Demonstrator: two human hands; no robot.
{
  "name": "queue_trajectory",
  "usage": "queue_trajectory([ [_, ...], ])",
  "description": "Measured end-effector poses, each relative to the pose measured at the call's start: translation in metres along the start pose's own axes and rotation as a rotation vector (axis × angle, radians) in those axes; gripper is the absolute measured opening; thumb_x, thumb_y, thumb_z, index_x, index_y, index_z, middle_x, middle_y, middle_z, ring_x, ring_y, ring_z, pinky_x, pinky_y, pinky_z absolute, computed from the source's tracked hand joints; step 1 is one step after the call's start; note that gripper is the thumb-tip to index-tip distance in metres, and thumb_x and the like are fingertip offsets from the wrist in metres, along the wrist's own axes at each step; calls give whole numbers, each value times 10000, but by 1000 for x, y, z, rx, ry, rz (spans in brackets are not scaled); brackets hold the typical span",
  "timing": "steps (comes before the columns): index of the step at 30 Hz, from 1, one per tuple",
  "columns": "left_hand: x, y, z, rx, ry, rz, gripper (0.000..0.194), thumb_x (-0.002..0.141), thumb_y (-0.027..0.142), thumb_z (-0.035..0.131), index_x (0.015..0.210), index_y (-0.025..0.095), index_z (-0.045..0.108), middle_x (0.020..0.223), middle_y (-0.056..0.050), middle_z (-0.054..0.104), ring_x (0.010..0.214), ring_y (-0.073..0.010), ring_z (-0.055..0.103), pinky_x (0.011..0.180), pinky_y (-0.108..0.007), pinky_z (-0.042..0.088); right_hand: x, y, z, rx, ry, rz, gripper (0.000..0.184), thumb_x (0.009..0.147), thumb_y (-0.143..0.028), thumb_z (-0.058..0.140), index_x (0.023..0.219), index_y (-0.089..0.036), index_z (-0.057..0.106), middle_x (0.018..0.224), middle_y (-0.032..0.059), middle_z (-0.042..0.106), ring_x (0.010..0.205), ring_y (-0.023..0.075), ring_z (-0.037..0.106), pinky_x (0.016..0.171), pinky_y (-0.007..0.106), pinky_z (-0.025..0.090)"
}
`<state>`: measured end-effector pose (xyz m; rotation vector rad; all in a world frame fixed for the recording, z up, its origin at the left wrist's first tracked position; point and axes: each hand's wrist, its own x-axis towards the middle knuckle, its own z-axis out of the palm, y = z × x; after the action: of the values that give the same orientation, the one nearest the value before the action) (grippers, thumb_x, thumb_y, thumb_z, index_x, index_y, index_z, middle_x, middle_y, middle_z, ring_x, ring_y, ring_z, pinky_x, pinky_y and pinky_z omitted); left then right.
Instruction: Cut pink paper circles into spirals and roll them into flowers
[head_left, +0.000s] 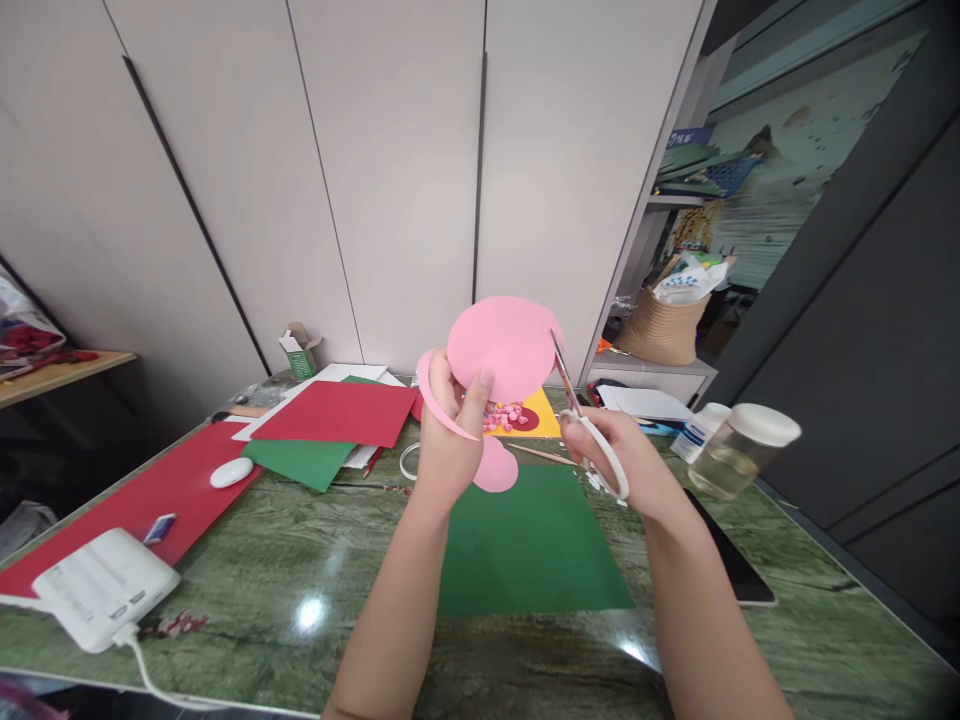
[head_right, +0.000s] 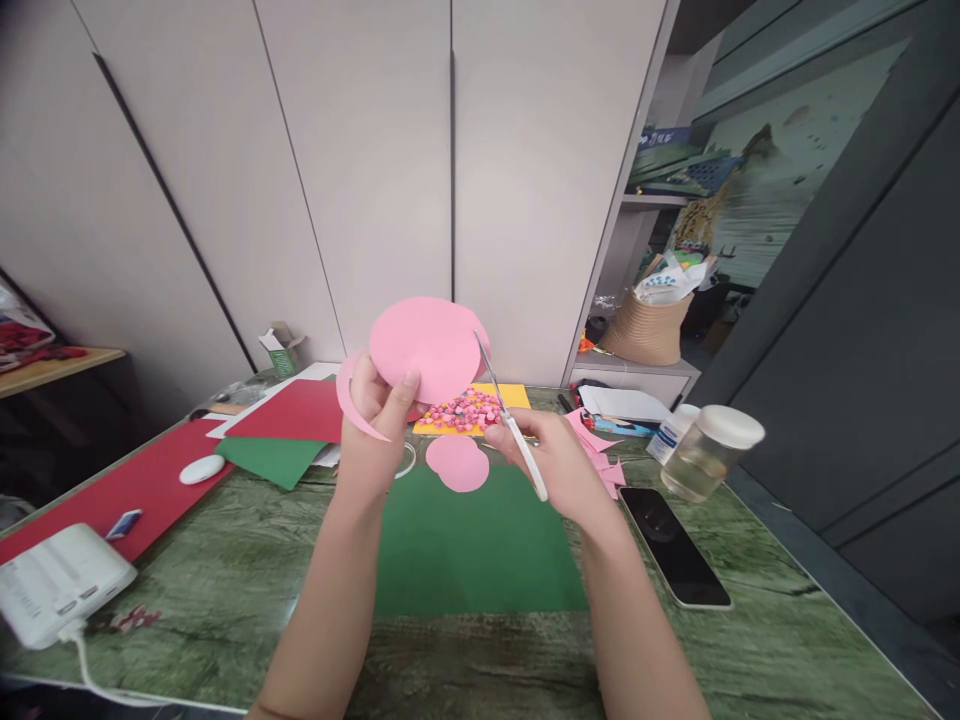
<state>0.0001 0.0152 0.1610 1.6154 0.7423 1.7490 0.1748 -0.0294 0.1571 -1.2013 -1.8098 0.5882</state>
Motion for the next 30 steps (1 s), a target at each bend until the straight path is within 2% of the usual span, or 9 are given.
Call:
queue_trajectory([
  [6, 1, -2, 3, -74, 30, 8, 215, 850, 374, 539, 957, 193, 496, 875, -36, 486, 764, -122, 516, 638, -240, 476, 0, 1, 0, 16, -8, 26, 396, 836, -466, 502, 573, -187, 404, 549, -35, 364, 531, 96, 319, 474, 226, 283],
  [12, -1, 1, 8, -112, 31, 0, 240, 829, 370, 569, 957, 198, 462, 1016, -60, 521, 931, -159, 562, 756, -269, 514, 1, -1, 0, 13, -4, 28, 407, 829, -477, 511, 563, -186, 410, 541, -34, 373, 524, 97, 324, 476, 232, 278],
  [16, -1, -1, 8, -52, 61, -19, 269, 812, 379, 589, 954, 195, 455, 1044, -68, 516, 918, -161, 563, 763, -297, 513, 0, -3, -1, 1, -9, 31, 407, 834, -473, 506, 561, -185, 415, 535, -39, 374, 516, 94, 324, 478, 232, 267],
  [22, -2, 0, 5, -45, 6, 11, 241, 815, 358, 593, 936, 200, 457, 993, -54, 519, 984, -189, 553, 843, -339, 490, 0, -1, -3, -23, -14, 12, 434, 855, -516, 439, 575, -186, 404, 539, -36, 372, 516, 97, 326, 483, 242, 231],
  [26, -1, 0, 4, -44, 2, 22, 249, 808, 357, 601, 942, 202, 460, 1011, -61, 529, 1002, -205, 557, 844, -350, 494, 0, -1, -3, -22, -7, 16, 436, 853, -519, 442, 574, -187, 404, 542, -33, 372, 519, 98, 322, 484, 242, 239],
  [30, 1, -2, 5, -62, 18, 20, 252, 809, 359, 597, 956, 199, 468, 1008, -66, 540, 964, -193, 573, 766, -315, 514, 0, -3, -2, -23, 4, 6, 419, 855, -491, 450, 569, -188, 408, 544, -32, 373, 525, 99, 318, 485, 237, 267],
])
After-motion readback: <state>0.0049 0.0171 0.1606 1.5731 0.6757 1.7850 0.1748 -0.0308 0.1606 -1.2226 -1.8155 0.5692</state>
